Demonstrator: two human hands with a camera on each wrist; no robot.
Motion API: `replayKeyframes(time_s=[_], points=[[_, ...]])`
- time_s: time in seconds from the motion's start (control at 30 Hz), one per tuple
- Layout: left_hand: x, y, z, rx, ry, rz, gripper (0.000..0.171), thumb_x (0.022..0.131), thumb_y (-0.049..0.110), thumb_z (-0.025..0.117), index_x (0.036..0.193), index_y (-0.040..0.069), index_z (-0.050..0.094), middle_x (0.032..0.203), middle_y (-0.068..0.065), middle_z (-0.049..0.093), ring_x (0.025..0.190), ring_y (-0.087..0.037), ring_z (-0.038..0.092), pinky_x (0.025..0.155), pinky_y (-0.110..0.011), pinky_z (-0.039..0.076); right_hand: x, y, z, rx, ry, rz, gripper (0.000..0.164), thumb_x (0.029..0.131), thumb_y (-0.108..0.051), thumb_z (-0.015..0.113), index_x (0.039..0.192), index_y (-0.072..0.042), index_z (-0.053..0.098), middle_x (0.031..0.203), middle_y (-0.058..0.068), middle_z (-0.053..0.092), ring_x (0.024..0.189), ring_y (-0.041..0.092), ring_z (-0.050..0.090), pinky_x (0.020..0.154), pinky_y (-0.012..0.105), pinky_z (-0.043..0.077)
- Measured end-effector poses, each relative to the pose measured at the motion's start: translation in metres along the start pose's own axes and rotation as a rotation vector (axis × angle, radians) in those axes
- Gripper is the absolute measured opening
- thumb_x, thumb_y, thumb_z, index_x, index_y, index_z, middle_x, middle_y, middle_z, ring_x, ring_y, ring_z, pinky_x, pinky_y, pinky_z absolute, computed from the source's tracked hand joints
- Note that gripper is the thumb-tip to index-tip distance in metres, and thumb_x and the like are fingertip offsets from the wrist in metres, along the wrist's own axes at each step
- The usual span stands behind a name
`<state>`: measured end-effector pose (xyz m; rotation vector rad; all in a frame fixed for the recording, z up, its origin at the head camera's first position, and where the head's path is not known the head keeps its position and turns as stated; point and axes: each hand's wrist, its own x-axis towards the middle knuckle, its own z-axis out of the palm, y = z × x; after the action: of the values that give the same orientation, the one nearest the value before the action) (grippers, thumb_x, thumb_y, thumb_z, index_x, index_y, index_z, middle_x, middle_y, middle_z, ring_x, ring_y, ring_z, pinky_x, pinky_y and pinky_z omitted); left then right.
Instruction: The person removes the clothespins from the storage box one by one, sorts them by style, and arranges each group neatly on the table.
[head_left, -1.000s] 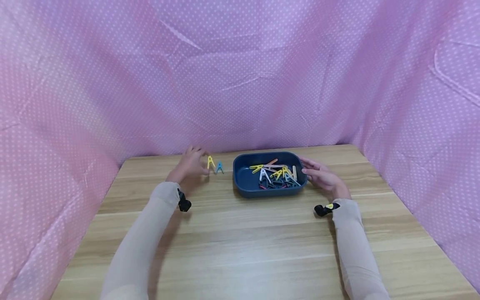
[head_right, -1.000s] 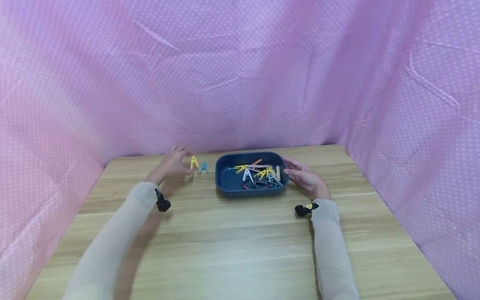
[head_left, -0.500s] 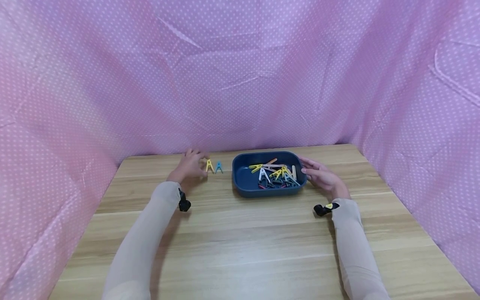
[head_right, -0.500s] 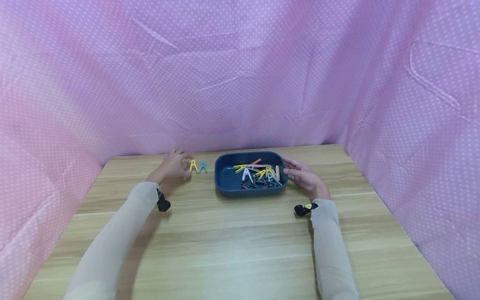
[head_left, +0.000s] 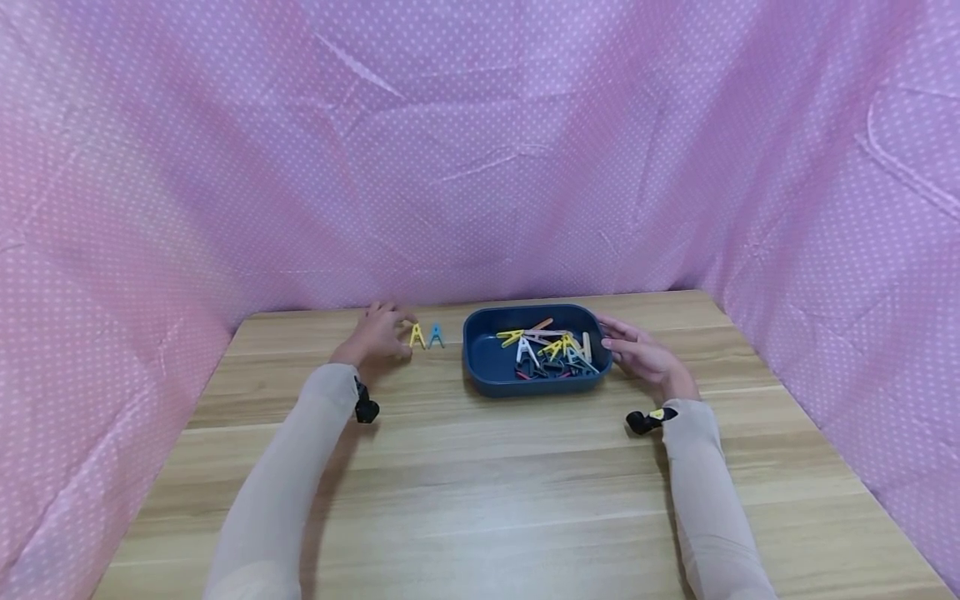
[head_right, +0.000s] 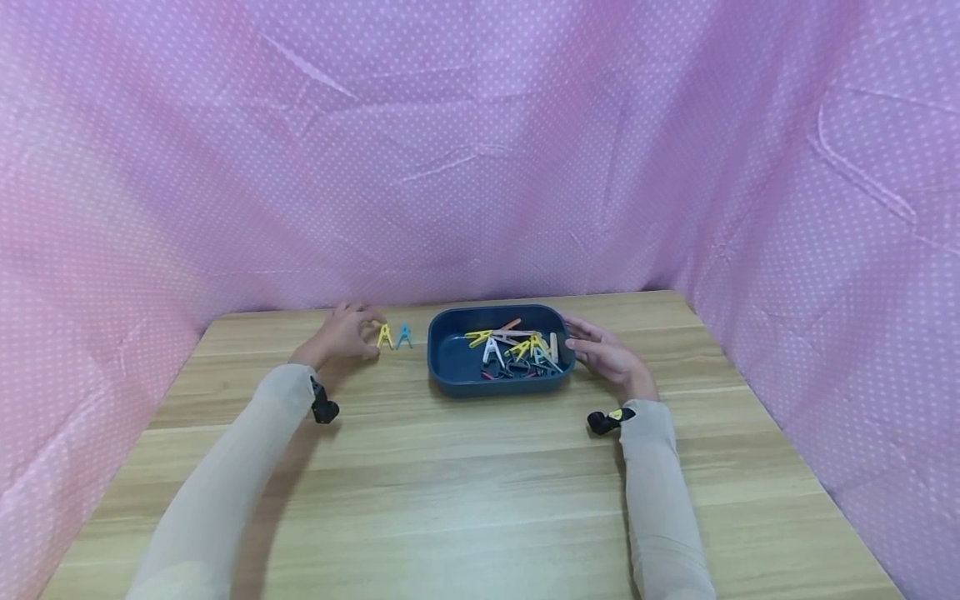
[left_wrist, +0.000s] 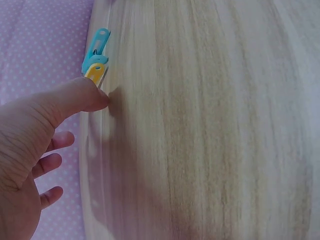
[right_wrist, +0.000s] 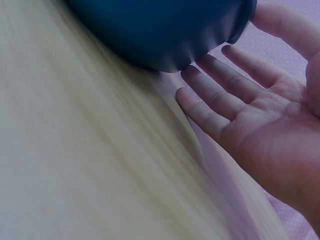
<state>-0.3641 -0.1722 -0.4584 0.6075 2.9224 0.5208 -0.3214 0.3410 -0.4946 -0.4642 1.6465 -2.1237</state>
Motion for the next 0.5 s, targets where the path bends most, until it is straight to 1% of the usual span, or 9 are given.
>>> replayKeyframes(time_s=[0.1, 0.23, 0.3, 0.4, 0.5], points=[[0.0015, -0.0018, 0.0013, -0.004, 0.000, 0.006, 0.061, 0.079, 0.026, 0.083, 0.135, 0.012, 0.064, 0.139, -0.019, 0.054, 0.125, -0.039, 0.039, 0.112, -0.066, 0.024, 0.0002, 0.0004, -0.0009, -0.005, -0.014, -0.008, 0.060, 0.104, 0.010, 0.036, 0.160, 0.004, 0.015, 0.144, -0.001, 0.054, 0.126, 0.008, 0.059, 0.104, 0.022, 0.048], [0.0037, -0.0042, 0.0028, -0.027, -0.012, -0.002, 0.062, 0.078, 0.027, 0.083, 0.135, 0.013, 0.064, 0.140, -0.018, 0.053, 0.127, -0.039, 0.039, 0.111, -0.067, 0.026, 0.0000, 0.0013, -0.0024, -0.028, -0.031, -0.014, 0.060, 0.104, 0.009, 0.037, 0.160, 0.004, 0.015, 0.146, -0.001, 0.052, 0.129, 0.009, 0.057, 0.105, 0.022, 0.048], [0.0047, -0.0049, 0.0032, -0.036, -0.019, -0.007, 0.062, 0.078, 0.027, 0.083, 0.135, 0.014, 0.064, 0.142, -0.018, 0.052, 0.128, -0.039, 0.037, 0.112, -0.069, 0.025, -0.0001, 0.0017, -0.0028, -0.036, -0.030, -0.016, 0.060, 0.104, 0.008, 0.038, 0.160, 0.004, 0.015, 0.146, -0.001, 0.053, 0.128, 0.009, 0.057, 0.104, 0.022, 0.048], [0.0053, -0.0057, 0.0034, -0.054, -0.028, -0.017, 0.062, 0.079, 0.026, 0.083, 0.137, 0.014, 0.063, 0.146, -0.020, 0.050, 0.132, -0.040, 0.035, 0.114, -0.071, 0.019, -0.0001, 0.0022, -0.0026, -0.042, -0.016, -0.014, 0.060, 0.104, 0.008, 0.038, 0.160, 0.003, 0.016, 0.145, -0.002, 0.053, 0.127, 0.007, 0.058, 0.104, 0.022, 0.048], [0.0046, -0.0062, 0.0038, -0.060, -0.036, -0.022, 0.065, 0.079, 0.026, 0.083, 0.139, 0.014, 0.062, 0.146, -0.022, 0.051, 0.135, -0.042, 0.033, 0.115, -0.073, 0.016, -0.0002, 0.0024, -0.0018, -0.036, -0.002, -0.004, 0.061, 0.104, 0.008, 0.039, 0.160, 0.003, 0.016, 0.145, -0.003, 0.053, 0.126, 0.007, 0.059, 0.104, 0.022, 0.048]])
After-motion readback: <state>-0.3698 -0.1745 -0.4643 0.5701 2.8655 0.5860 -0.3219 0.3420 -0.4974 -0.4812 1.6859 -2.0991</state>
